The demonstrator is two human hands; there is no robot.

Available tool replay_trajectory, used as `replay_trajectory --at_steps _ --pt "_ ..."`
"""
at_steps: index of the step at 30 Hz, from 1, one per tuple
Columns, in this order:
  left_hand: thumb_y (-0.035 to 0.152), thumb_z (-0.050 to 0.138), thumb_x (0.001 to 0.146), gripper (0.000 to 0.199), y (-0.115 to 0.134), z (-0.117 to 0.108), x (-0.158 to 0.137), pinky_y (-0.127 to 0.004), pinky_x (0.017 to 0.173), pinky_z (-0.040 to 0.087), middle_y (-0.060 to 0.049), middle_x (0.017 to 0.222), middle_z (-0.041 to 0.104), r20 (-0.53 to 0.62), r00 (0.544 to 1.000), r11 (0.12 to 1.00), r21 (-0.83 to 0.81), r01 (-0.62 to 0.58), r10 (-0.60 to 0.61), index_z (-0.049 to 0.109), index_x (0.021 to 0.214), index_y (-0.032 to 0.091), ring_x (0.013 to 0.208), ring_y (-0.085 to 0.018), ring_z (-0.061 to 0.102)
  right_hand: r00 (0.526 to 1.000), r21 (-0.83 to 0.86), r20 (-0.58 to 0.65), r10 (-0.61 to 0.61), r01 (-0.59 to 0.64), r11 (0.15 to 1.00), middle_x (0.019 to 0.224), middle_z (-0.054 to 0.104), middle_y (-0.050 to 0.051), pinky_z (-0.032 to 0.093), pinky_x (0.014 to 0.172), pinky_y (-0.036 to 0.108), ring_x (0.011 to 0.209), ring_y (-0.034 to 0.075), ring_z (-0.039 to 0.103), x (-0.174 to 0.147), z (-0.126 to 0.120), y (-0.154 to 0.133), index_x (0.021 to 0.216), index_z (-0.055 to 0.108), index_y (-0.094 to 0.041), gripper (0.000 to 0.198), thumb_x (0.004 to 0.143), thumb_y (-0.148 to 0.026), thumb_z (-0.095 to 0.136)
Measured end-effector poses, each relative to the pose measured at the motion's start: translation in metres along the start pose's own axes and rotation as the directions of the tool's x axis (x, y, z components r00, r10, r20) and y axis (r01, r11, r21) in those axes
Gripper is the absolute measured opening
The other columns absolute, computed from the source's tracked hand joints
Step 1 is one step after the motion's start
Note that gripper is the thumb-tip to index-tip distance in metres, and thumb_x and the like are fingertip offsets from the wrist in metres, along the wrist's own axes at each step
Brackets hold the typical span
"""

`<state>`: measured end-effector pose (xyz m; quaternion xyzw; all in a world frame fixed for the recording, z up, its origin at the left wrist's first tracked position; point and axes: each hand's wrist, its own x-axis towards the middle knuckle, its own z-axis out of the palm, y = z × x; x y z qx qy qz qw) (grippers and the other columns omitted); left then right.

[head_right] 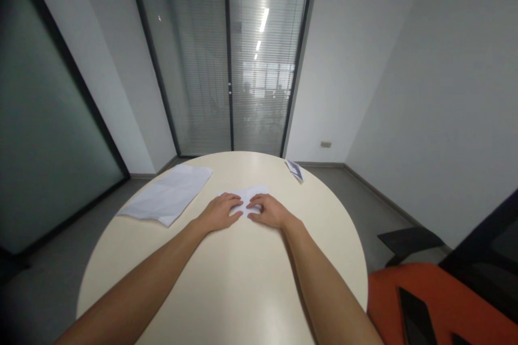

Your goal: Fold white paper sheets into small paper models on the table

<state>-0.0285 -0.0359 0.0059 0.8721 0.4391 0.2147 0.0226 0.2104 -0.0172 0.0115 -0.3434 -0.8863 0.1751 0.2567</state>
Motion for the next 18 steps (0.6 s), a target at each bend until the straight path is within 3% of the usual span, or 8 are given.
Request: replay_trajectory --at_steps 3,11,18 --pt "0.036 0.058 0.093 0.037 0.000 0.000 0.000 -0.041 0.109 0.044 -0.009 0.134 0.066 0.023 1.000 1.000 -0.025 -0.005 0.006 0.069 0.125 0.020 0.124 -0.027 0.058 1.000 -0.026 -0.011 -0.016 0.016 1.000 0.117 0.072 0.010 0.047 0.103 0.043 0.111 0.027 0.065 0.000 0.002 0.000 0.116 0.074 -0.022 0.038 0.082 -0.039 0.075" --pt "0.036 0.061 0.092 0.040 0.002 0.001 -0.001 -0.043 0.112 0.042 -0.011 0.139 0.063 0.038 0.999 0.999 -0.037 -0.034 0.035 0.068 0.128 0.019 0.129 -0.028 0.057 0.995 -0.107 0.043 0.090 -0.085 0.991 0.145 0.056 0.018 0.035 0.115 0.053 0.134 0.036 0.051 -0.003 0.006 0.009 0.137 0.064 -0.020 0.075 0.077 -0.064 0.075" --pt "0.035 0.059 0.094 0.034 0.000 0.007 0.002 -0.044 0.111 0.042 -0.009 0.135 0.065 0.019 1.000 0.999 -0.035 0.004 -0.003 0.069 0.124 0.022 0.125 -0.027 0.056 0.995 -0.072 0.083 0.053 -0.047 0.996 0.147 0.056 0.013 0.035 0.115 0.053 0.135 0.035 0.051 -0.003 0.002 0.010 0.135 0.066 -0.031 0.063 0.081 -0.063 0.073"
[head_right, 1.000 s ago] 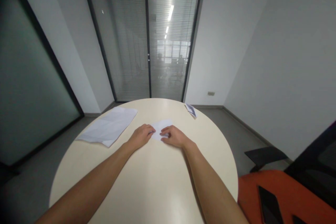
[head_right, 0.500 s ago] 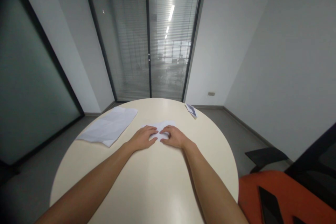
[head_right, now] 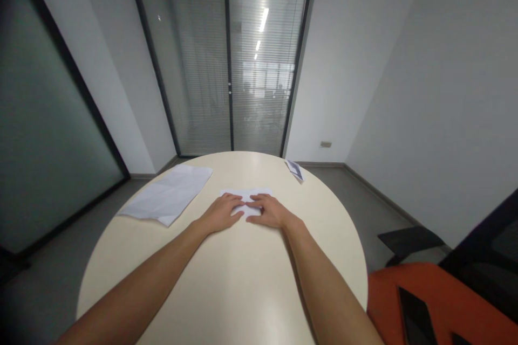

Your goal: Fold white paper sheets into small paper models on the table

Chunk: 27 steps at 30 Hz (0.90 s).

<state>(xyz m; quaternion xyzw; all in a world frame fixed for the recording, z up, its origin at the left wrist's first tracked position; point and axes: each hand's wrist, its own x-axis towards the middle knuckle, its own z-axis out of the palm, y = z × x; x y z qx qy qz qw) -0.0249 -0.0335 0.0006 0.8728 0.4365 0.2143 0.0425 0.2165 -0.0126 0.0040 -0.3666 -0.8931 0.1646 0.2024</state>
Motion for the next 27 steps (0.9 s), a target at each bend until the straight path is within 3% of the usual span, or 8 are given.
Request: replay_trajectory --at_steps 4,9,17,23,27 --pt "0.034 0.059 0.094 0.034 0.003 0.000 0.000 -0.044 0.110 0.043 -0.009 0.135 0.065 0.004 1.000 1.000 0.008 0.021 -0.021 0.069 0.123 0.021 0.125 -0.028 0.055 1.000 -0.020 -0.007 -0.009 0.009 1.000 0.146 0.057 0.013 0.037 0.113 0.051 0.134 0.033 0.053 0.000 0.001 0.004 0.135 0.066 -0.031 0.055 0.087 -0.058 0.068" --pt "0.048 0.060 0.091 0.046 0.013 0.001 -0.002 -0.047 0.109 0.044 -0.012 0.137 0.063 0.009 0.999 0.997 0.059 0.045 -0.045 0.066 0.127 0.020 0.125 -0.032 0.055 0.999 -0.024 -0.034 -0.027 0.026 0.999 0.145 0.058 0.012 0.038 0.113 0.049 0.133 0.031 0.054 0.000 0.005 0.010 0.133 0.067 -0.028 0.044 0.094 -0.047 0.061" --pt "0.051 0.057 0.092 0.053 0.018 0.002 -0.002 -0.048 0.115 0.037 -0.014 0.144 0.058 0.038 0.997 0.997 0.059 0.058 -0.060 0.062 0.134 0.018 0.132 -0.033 0.052 0.994 -0.011 -0.107 0.000 -0.001 1.000 0.138 0.064 0.012 0.041 0.112 0.050 0.128 0.031 0.058 0.001 0.005 0.007 0.127 0.071 -0.024 0.038 0.094 -0.040 0.062" --pt "0.050 0.041 0.100 0.060 0.018 0.008 -0.001 -0.060 0.118 0.029 -0.016 0.160 0.038 0.151 0.966 0.974 0.114 0.194 -0.210 0.045 0.150 0.017 0.148 -0.039 0.032 0.994 -0.005 -0.108 0.012 -0.013 1.000 0.134 0.066 0.014 0.045 0.108 0.048 0.123 0.032 0.061 0.003 0.003 0.005 0.123 0.073 -0.020 0.039 0.090 -0.039 0.066" --pt "0.045 0.042 0.101 0.056 0.017 0.007 0.000 -0.052 0.117 0.033 -0.016 0.157 0.043 0.088 0.950 0.935 0.228 0.272 -0.298 0.049 0.147 0.014 0.146 -0.036 0.037 0.996 -0.034 -0.088 -0.017 0.014 0.999 0.130 0.068 0.015 0.046 0.106 0.045 0.120 0.031 0.063 0.004 0.000 0.003 0.115 0.075 -0.017 0.033 0.092 -0.037 0.063"
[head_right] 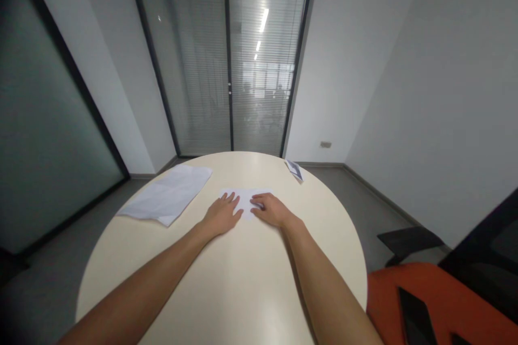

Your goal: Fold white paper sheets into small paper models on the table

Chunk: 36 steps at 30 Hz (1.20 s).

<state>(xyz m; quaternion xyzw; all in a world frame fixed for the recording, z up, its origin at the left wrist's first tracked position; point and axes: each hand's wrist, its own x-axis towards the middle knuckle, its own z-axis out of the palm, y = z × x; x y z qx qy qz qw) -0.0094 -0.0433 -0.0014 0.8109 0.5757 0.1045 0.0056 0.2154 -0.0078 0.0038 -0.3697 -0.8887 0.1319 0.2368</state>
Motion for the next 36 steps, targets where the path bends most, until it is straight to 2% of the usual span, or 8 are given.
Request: replay_trajectory --at_steps 8,14,19,24,27,30,33,36 --pt "0.035 0.053 0.097 0.034 -0.018 -0.010 0.004 -0.041 0.103 0.046 -0.014 0.132 0.064 -0.172 0.979 0.993 0.007 0.117 -0.114 0.068 0.121 0.017 0.121 -0.029 0.058 0.999 -0.030 0.028 -0.017 0.018 0.999 0.119 0.073 0.011 0.050 0.097 0.038 0.105 0.027 0.068 0.001 -0.010 -0.006 0.098 0.079 -0.020 0.023 0.093 -0.032 0.059" --pt "0.039 0.056 0.097 0.030 -0.010 -0.009 0.002 -0.039 0.096 0.049 -0.011 0.115 0.069 -0.175 0.984 0.998 -0.037 -0.050 0.043 0.072 0.113 0.020 0.109 -0.028 0.062 0.999 -0.078 -0.017 0.047 -0.048 0.996 0.121 0.072 0.013 0.047 0.102 0.039 0.112 0.028 0.065 0.000 -0.006 -0.002 0.109 0.078 -0.020 0.027 0.092 -0.033 0.061" --pt "0.049 0.058 0.093 0.043 -0.005 -0.005 -0.001 -0.043 0.103 0.047 -0.013 0.127 0.067 -0.168 0.972 0.981 -0.076 -0.177 0.163 0.071 0.122 0.019 0.117 -0.030 0.061 0.995 -0.105 -0.034 0.095 -0.098 0.990 0.116 0.073 0.013 0.048 0.098 0.038 0.105 0.026 0.066 -0.002 -0.006 -0.003 0.114 0.076 -0.019 0.031 0.091 -0.035 0.064" --pt "0.030 0.055 0.094 0.043 -0.014 -0.002 0.003 -0.046 0.116 0.037 -0.013 0.145 0.058 -0.089 0.956 0.946 -0.143 -0.290 0.280 0.065 0.134 0.018 0.134 -0.029 0.051 0.992 -0.103 -0.030 0.126 -0.128 0.986 0.106 0.072 0.010 0.051 0.083 0.032 0.084 0.020 0.067 -0.003 -0.007 -0.007 0.118 0.075 -0.019 0.035 0.089 -0.035 0.064" --pt "0.019 0.053 0.090 0.043 -0.020 -0.003 0.005 -0.045 0.118 0.035 -0.010 0.145 0.058 -0.079 0.945 0.931 -0.166 -0.326 0.316 0.067 0.131 0.020 0.134 -0.027 0.051 0.991 -0.095 -0.012 0.136 -0.136 0.986 0.100 0.072 0.009 0.051 0.079 0.030 0.079 0.019 0.067 -0.003 -0.008 -0.009 0.118 0.076 -0.020 0.035 0.088 -0.034 0.065" --pt "0.021 0.053 0.092 0.039 -0.021 -0.008 0.004 -0.042 0.116 0.038 -0.010 0.142 0.061 -0.091 0.928 0.908 -0.193 -0.371 0.360 0.070 0.128 0.019 0.132 -0.026 0.053 0.996 -0.097 -0.014 0.084 -0.085 0.992 0.105 0.073 0.010 0.052 0.088 0.033 0.090 0.022 0.069 -0.003 -0.008 -0.011 0.118 0.076 -0.020 0.034 0.087 -0.032 0.065" --pt "0.036 0.059 0.094 0.039 -0.020 -0.011 0.001 -0.044 0.116 0.038 -0.011 0.141 0.061 -0.089 0.919 0.890 -0.229 -0.394 0.384 0.069 0.126 0.019 0.132 -0.027 0.053 0.999 -0.081 -0.032 -0.008 0.005 0.997 0.124 0.070 0.011 0.048 0.103 0.040 0.113 0.027 0.066 -0.004 -0.007 -0.010 0.114 0.077 -0.022 0.031 0.085 -0.031 0.067" --pt "0.042 0.063 0.093 0.041 -0.021 -0.011 0.001 -0.046 0.115 0.038 -0.012 0.141 0.061 -0.100 0.909 0.880 -0.229 -0.416 0.404 0.068 0.127 0.020 0.132 -0.028 0.054 0.999 -0.037 -0.044 -0.017 0.015 0.999 0.128 0.070 0.011 0.046 0.107 0.044 0.122 0.029 0.062 -0.005 -0.004 -0.007 0.112 0.077 -0.021 0.031 0.084 -0.031 0.069"
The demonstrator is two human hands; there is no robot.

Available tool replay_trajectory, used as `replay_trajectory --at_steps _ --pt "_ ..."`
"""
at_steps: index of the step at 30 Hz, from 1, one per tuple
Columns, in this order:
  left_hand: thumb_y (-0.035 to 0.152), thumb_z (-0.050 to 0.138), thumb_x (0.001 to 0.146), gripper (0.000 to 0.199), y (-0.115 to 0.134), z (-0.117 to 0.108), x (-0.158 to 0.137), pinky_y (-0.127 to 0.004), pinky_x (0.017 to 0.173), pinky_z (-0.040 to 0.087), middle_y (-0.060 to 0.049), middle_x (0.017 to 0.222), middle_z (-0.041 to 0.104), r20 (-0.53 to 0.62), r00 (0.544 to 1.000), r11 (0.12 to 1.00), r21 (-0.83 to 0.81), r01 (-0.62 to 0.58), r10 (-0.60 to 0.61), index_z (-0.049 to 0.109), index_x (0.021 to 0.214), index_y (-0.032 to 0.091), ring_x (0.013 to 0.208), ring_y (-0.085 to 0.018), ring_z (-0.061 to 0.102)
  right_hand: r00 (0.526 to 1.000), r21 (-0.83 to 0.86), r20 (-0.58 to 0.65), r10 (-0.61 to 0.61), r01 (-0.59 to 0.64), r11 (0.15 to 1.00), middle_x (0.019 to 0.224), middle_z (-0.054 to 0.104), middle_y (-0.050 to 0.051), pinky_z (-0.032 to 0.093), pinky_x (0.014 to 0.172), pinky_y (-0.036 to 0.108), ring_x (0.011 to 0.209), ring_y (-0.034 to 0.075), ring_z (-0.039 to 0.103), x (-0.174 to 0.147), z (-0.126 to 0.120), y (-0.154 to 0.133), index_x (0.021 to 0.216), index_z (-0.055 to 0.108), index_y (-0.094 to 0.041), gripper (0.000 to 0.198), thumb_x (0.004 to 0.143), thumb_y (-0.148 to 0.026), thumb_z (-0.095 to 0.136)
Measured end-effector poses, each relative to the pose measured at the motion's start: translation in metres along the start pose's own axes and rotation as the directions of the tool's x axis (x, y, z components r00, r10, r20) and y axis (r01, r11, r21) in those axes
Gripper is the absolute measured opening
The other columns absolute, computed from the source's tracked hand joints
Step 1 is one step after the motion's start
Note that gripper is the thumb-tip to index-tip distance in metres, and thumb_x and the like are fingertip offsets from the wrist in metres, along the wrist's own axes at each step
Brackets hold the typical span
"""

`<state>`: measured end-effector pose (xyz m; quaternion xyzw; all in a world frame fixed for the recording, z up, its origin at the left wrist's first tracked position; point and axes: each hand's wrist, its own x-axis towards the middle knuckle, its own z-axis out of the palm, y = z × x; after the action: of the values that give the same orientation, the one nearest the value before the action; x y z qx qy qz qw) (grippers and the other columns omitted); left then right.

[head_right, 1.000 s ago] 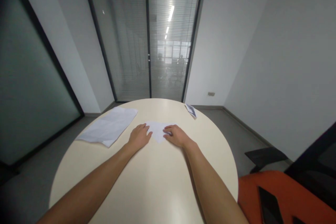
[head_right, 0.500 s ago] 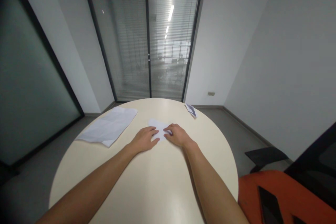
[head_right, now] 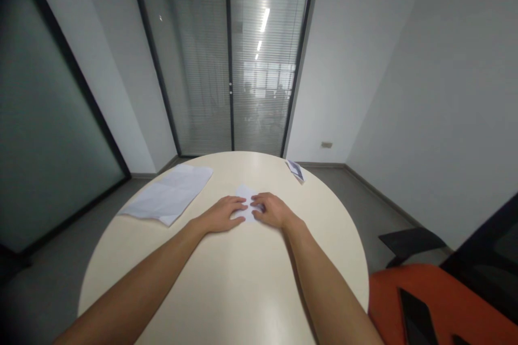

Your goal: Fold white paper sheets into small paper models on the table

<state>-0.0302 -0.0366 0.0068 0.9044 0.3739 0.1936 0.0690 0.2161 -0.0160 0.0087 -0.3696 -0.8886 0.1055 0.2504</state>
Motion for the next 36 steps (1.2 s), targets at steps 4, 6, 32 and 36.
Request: replay_trajectory --at_steps 4,6,32,36 --pt "0.028 0.058 0.096 0.029 -0.004 0.001 0.003 -0.043 0.109 0.042 -0.009 0.132 0.067 -0.050 0.997 0.997 0.047 -0.060 0.062 0.071 0.121 0.021 0.123 -0.025 0.058 0.999 0.013 -0.002 0.035 -0.035 0.999 0.124 0.072 0.012 0.049 0.104 0.044 0.120 0.029 0.063 0.000 0.003 0.004 0.113 0.076 -0.019 0.032 0.085 -0.032 0.068" --pt "0.018 0.054 0.095 0.028 -0.004 -0.001 0.004 -0.040 0.105 0.044 -0.007 0.123 0.071 -0.050 0.994 0.993 0.069 -0.091 0.095 0.073 0.115 0.022 0.115 -0.023 0.062 0.999 -0.006 0.004 0.040 -0.040 0.999 0.125 0.072 0.012 0.049 0.105 0.044 0.120 0.029 0.063 0.001 0.004 0.006 0.113 0.076 -0.019 0.031 0.087 -0.031 0.066" --pt "0.036 0.052 0.099 0.032 0.011 -0.002 0.006 -0.040 0.102 0.048 -0.009 0.123 0.071 -0.104 0.992 0.984 0.151 0.091 -0.076 0.069 0.120 0.020 0.113 -0.025 0.065 0.997 -0.066 0.058 0.047 -0.043 0.997 0.138 0.063 0.015 0.041 0.114 0.046 0.133 0.030 0.055 -0.002 0.001 0.002 0.130 0.069 -0.019 0.044 0.094 -0.042 0.059" --pt "0.042 0.057 0.095 0.038 0.010 -0.002 0.002 -0.041 0.104 0.048 -0.009 0.130 0.068 -0.075 0.994 0.985 0.148 0.089 -0.079 0.068 0.124 0.020 0.121 -0.027 0.062 0.997 -0.103 0.053 0.051 -0.045 0.994 0.138 0.062 0.017 0.041 0.113 0.049 0.132 0.032 0.055 -0.003 -0.001 0.000 0.131 0.069 -0.019 0.048 0.092 -0.046 0.061"
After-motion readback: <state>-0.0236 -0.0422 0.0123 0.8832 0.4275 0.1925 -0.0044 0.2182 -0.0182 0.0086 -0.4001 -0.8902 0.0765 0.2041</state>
